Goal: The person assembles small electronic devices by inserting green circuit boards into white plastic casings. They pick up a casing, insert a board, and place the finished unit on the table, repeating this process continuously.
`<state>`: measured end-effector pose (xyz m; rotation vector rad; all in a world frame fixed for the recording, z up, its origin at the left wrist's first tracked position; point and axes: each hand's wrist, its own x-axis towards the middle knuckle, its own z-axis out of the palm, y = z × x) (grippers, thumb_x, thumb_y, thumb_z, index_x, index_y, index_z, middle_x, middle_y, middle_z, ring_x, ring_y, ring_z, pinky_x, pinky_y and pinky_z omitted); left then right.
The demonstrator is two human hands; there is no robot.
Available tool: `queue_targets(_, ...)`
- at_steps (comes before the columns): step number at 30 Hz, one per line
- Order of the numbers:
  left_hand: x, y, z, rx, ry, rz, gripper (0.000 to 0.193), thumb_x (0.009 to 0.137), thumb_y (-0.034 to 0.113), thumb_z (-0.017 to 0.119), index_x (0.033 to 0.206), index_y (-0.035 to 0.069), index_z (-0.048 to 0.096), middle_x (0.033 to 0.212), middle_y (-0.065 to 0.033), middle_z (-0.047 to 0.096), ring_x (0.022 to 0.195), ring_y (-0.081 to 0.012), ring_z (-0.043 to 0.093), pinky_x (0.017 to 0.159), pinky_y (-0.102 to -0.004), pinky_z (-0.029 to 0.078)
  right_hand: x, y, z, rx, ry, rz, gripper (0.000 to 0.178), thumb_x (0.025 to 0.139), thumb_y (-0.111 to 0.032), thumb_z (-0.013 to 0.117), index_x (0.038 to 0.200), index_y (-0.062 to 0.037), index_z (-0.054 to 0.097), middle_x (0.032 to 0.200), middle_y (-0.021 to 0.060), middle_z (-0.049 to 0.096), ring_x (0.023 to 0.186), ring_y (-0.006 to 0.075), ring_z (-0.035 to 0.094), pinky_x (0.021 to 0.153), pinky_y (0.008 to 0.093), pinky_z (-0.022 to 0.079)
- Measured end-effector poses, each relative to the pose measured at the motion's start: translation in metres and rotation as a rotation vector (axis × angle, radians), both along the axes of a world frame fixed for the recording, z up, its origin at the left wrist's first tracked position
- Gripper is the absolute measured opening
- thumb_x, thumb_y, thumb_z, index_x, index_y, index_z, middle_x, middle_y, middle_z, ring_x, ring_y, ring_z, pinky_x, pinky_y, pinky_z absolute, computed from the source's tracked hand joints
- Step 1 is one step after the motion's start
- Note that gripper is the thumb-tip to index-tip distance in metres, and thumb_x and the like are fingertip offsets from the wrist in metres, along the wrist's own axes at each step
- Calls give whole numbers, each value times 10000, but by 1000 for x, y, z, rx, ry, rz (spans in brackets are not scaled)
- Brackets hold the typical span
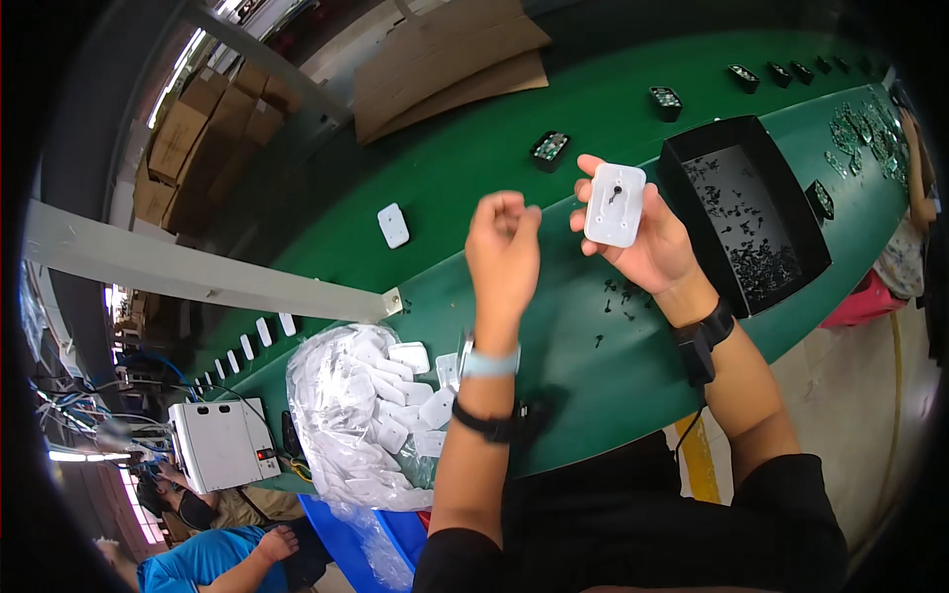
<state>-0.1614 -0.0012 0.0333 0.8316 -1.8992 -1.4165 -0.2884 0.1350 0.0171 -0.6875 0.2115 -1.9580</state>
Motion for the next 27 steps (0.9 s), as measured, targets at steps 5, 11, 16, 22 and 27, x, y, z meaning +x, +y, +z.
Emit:
queue_targets(5, -82, -52, -41, -490, -326, 82, 672, 754, 206, 787, 1288, -70, 487, 1265, -272, 578, 1220, -418, 531, 1047, -484, 412, 1, -5, 1, 22, -18, -58, 838, 948, -471, 650, 1525, 31, 309, 1311, 141, 563, 1114, 294, 630, 879, 407, 574)
queue_targets(11, -68, -50, -36, -130, 37, 38, 481, 814, 52, 771, 1192, -26, 484, 1017, -158, 682, 940, -240, 679, 801, -351, 544, -5, -8, -3, 45, 30, -208, 612, 1004, -379, 596, 1441, 5, 405, 1303, 156, 600, 1105, 273, 651, 894, 400, 570)
queue_targets(16, 36, -8, -8, 229, 176, -104, 414, 863, -53, 672, 1231, 22, 497, 1106, -115, 665, 1023, -166, 628, 928, -287, 487, -2, -11, -9, 163, 17, -239, 413, 1035, -317, 563, 1322, -31, 482, 1243, 189, 637, 1042, 267, 686, 910, 401, 577)
queue_targets(22, 70, 11, -18, 750, 727, -214, 385, 930, 54, 555, 1311, 39, 500, 1223, -140, 619, 1119, -288, 627, 982, -459, 520, 31, -21, -15, 343, 85, -119, 400, 1015, -247, 604, 1337, -38, 492, 1256, 221, 638, 1085, 294, 674, 933, 433, 568)
queue_targets(27, 78, 7, -34, 984, 824, -330, 444, 985, 162, 478, 1413, 43, 459, 1391, -204, 533, 1222, -370, 571, 999, -533, 518, 37, -17, -9, 332, 107, -110, 381, 1016, -201, 611, 1336, -24, 504, 1216, 211, 659, 1053, 272, 686, 924, 404, 571)
